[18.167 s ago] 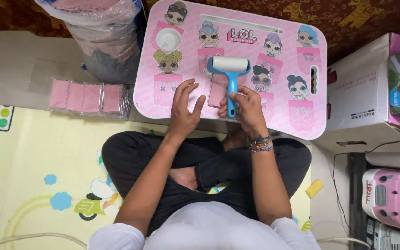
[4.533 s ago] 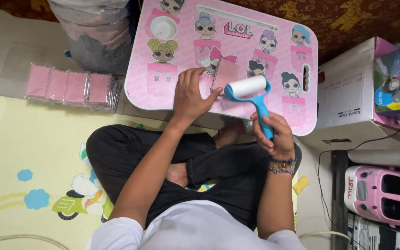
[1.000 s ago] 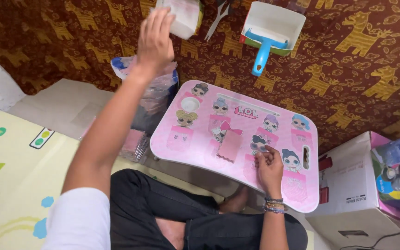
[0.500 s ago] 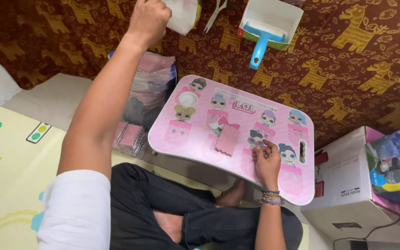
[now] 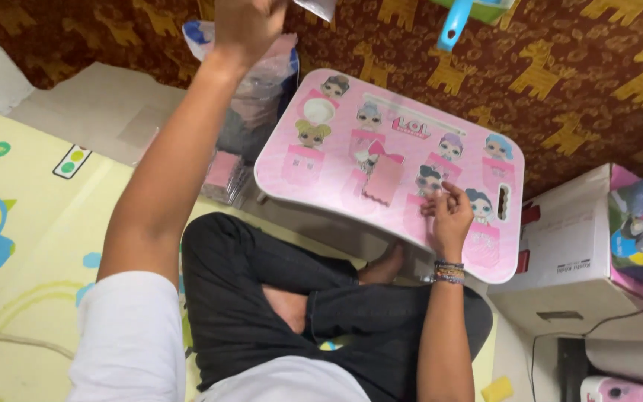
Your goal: The person sits on the floor and repeatedly cleans small pink fabric pieces using a lint roller. They roll the sticky roller over the fabric surface, then fold the fabric and repeat the process. The cleaned pieces are placed into clear plastic bags.
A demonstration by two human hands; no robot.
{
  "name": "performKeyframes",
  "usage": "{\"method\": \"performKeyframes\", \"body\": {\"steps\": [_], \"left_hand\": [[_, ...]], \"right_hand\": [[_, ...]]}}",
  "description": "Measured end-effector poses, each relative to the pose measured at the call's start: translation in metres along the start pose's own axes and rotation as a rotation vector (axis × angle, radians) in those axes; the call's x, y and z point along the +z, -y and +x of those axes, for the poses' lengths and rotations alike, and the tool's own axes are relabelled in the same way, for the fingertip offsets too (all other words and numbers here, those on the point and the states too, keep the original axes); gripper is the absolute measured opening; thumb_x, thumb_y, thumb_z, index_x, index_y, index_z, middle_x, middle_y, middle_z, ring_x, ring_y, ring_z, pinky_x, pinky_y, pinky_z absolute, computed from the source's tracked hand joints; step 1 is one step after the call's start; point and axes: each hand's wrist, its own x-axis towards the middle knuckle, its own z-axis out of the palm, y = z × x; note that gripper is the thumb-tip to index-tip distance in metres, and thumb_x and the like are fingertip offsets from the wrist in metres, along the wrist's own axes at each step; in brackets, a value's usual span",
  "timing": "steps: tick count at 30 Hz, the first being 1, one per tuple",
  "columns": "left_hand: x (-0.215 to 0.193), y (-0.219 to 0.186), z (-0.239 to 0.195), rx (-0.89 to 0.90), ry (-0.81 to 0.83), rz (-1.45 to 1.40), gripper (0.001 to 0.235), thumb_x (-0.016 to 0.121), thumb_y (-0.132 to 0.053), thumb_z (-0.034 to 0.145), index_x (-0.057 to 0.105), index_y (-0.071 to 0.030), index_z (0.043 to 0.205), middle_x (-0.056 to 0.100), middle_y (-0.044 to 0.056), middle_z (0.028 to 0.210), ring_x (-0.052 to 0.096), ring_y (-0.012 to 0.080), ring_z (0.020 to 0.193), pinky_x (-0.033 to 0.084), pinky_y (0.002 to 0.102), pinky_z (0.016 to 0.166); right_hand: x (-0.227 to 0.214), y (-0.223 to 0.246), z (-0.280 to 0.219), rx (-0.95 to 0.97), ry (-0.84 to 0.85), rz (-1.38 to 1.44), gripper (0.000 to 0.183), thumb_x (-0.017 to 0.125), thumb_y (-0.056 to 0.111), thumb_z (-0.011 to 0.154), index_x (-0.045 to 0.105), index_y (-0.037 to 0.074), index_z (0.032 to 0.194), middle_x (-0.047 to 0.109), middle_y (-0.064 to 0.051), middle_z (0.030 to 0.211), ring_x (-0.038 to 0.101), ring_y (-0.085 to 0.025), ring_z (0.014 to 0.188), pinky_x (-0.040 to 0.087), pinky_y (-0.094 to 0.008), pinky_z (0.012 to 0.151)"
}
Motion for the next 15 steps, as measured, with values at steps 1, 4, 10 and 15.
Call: {"method": "performKeyframes", "body": {"steps": [1,4,10,15], "left_hand": [[-0.006,-0.010,-0.001,-0.023,-0.036,-0.092,0.010,0.080,0.002,0.095,0.081,-0.007,0.092,0.076,0.005,0.080,0.071,0.0183,0.074,0.058,0.032,0.078],[-0.055,-0.083,0.006,-0.140,-0.054,-0.213,0.019,0.090,0.002,0.089,0.078,-0.012,0.083,0.066,0.013,0.119,0.059,0.0339,0.111,0.037,0.062,0.108],[-0.091,-0.176,-0.042,-0.101,0.029,-0.578,0.006,0.077,-0.019,0.102,0.079,-0.020,0.097,0.059,0.014,0.141,0.049,0.0355,0.135,0.034,0.060,0.116],[-0.106,-0.212,-0.073,-0.210,0.123,-0.849,0.016,0.075,-0.008,0.101,0.081,-0.022,0.101,0.053,0.016,0.147,0.047,0.0402,0.141,0.036,0.057,0.118]], "right_hand": [[0.003,0.010,-0.004,-0.001,0.004,-0.002,0.028,0.055,0.011,0.108,0.052,-0.005,0.130,0.066,-0.015,0.085,0.065,-0.021,0.065,0.058,-0.030,0.058],[0.034,0.057,-0.036,0.143,0.108,0.150,0.053,0.060,0.030,0.101,0.045,0.000,0.143,0.069,-0.018,0.107,0.071,-0.026,0.086,0.065,-0.036,0.071],[0.072,0.074,-0.058,0.232,0.383,0.670,0.097,0.065,0.065,0.085,0.022,0.018,0.158,0.045,-0.037,0.152,0.056,-0.051,0.133,0.056,-0.063,0.100],[0.089,0.097,-0.066,0.461,0.284,0.627,0.070,0.075,0.049,0.081,0.035,0.017,0.128,0.055,-0.036,0.136,0.067,-0.050,0.117,0.062,-0.055,0.091]]}}
